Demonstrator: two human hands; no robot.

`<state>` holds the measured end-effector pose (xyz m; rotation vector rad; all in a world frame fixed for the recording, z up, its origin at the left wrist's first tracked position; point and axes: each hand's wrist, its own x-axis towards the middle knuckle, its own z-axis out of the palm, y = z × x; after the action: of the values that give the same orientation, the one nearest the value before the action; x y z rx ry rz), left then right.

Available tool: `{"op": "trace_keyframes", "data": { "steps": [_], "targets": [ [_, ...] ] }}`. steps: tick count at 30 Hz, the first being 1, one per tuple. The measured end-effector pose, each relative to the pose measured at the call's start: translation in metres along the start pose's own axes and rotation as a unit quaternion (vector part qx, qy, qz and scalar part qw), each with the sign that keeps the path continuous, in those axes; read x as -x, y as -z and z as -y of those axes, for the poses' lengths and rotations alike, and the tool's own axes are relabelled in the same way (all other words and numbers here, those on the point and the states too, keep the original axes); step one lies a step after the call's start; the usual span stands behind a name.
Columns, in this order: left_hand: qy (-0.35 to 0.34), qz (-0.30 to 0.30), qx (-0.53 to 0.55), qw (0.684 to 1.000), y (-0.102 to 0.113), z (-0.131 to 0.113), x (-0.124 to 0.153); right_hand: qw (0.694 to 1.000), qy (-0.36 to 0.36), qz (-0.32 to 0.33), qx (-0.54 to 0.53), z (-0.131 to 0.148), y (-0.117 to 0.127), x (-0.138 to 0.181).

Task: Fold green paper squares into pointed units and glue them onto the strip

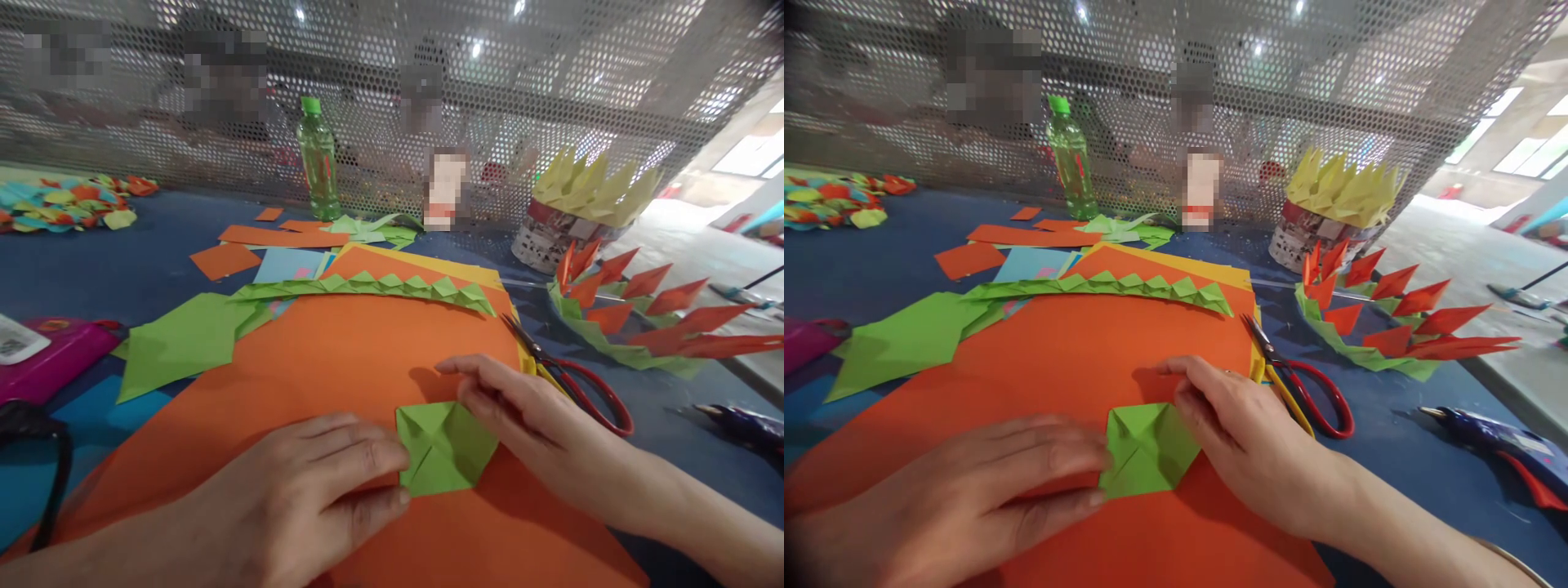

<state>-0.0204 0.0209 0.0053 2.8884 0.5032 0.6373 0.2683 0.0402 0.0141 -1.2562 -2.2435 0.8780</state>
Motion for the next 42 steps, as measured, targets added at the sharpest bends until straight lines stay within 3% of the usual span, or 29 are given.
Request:
{"op": "trace_keyframes", "data": {
  "steps": [4, 10, 16, 20, 23, 25, 32, 38, 42],
  "targets": [
    [-0.003, -0.01, -0.001, 1.0, 0.003, 0.003, 0.0, 0.999, 0.041, 0.019, -0.016, 0.004, 0.007, 0.002],
    [-0.013, -0.001, 0.003, 1.0, 0.003, 0.004, 0.002, 0.983, 0.142, 0.112, 0.013, 0.001, 0.014, -0.004],
    [0.009, -0.062, -0.025, 0.998, -0.011, 0.0, 0.007, 0.979, 0.186, 0.042, 0.076, -0.005, 0.011, -0.008],
    [0.011, -0.104, -0.017, 0.994, -0.011, -0.006, 0.003, 0.958, 0.227, -0.007, 0.174, 0.0, 0.005, -0.003],
    [0.003, -0.028, -0.009, 1.0, -0.003, -0.008, -0.004, 0.932, 0.281, -0.023, 0.226, 0.009, -0.001, 0.0],
    [0.001, -0.014, -0.029, 0.999, 0.002, -0.009, -0.009, 0.925, 0.299, -0.008, 0.233, 0.015, -0.002, 0.002],
    [-0.026, -0.041, -0.077, 0.996, 0.001, -0.012, -0.017, 0.96, 0.231, 0.12, 0.105, 0.016, 0.008, -0.001],
    [-0.022, -0.02, -0.076, 0.997, -0.004, -0.011, -0.011, 0.968, 0.194, 0.158, 0.017, 0.003, 0.013, -0.005],
    [-0.016, 0.016, -0.065, 0.998, -0.004, -0.011, -0.009, 0.977, 0.166, 0.135, 0.003, -0.001, 0.008, -0.005]
  ]
}}
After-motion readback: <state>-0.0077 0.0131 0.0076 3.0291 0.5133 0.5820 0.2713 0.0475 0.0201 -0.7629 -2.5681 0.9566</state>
